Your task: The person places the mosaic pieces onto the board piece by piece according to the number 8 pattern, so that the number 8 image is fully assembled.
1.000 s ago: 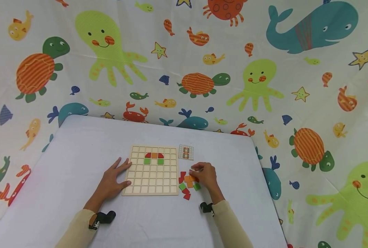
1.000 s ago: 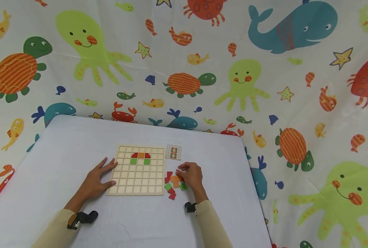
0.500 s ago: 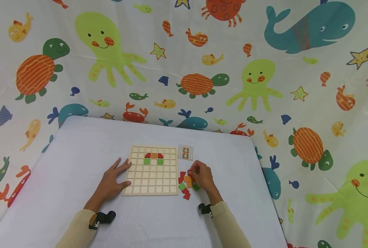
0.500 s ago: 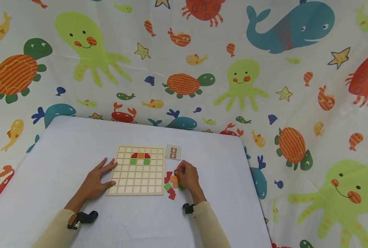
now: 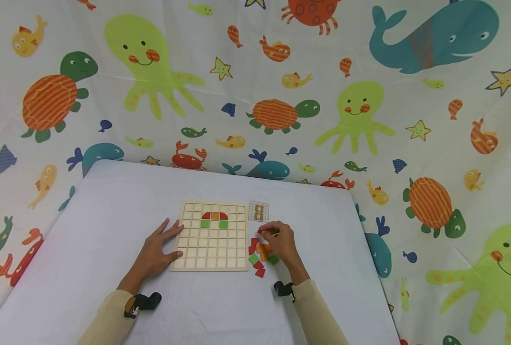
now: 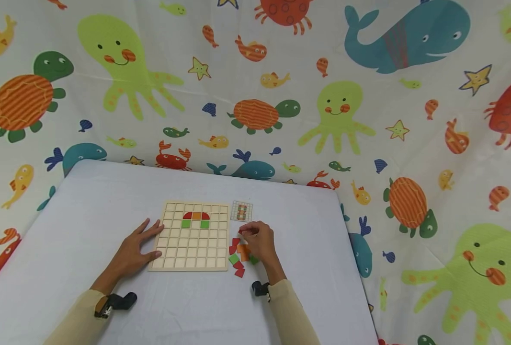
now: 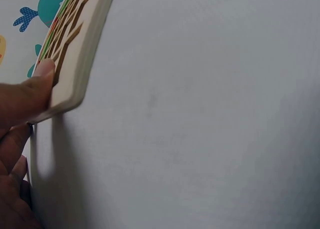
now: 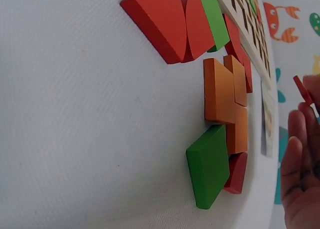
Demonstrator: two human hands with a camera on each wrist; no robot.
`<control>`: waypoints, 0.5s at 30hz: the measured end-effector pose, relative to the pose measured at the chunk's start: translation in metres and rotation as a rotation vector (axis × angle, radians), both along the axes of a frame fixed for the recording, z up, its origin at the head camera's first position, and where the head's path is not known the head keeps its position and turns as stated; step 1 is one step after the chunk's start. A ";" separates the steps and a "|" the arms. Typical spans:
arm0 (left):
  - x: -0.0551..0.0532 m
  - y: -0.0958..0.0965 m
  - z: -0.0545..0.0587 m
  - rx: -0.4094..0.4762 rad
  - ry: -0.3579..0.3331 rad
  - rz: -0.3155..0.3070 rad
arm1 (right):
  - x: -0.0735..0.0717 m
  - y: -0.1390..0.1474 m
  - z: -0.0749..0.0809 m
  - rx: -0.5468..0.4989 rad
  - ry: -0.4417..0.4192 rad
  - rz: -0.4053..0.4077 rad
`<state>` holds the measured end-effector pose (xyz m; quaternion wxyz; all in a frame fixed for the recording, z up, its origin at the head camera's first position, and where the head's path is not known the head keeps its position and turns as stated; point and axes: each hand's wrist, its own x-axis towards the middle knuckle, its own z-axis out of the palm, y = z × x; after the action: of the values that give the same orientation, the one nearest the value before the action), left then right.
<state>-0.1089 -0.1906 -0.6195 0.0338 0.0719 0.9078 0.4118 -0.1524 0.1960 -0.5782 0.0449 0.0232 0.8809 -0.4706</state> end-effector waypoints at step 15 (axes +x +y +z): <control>0.000 0.001 0.002 -0.007 -0.007 0.004 | -0.004 -0.008 0.004 -0.028 0.099 -0.049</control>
<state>-0.1091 -0.1896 -0.6178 0.0365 0.0685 0.9092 0.4090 -0.1564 0.1881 -0.5744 -0.0102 0.0209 0.8745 -0.4845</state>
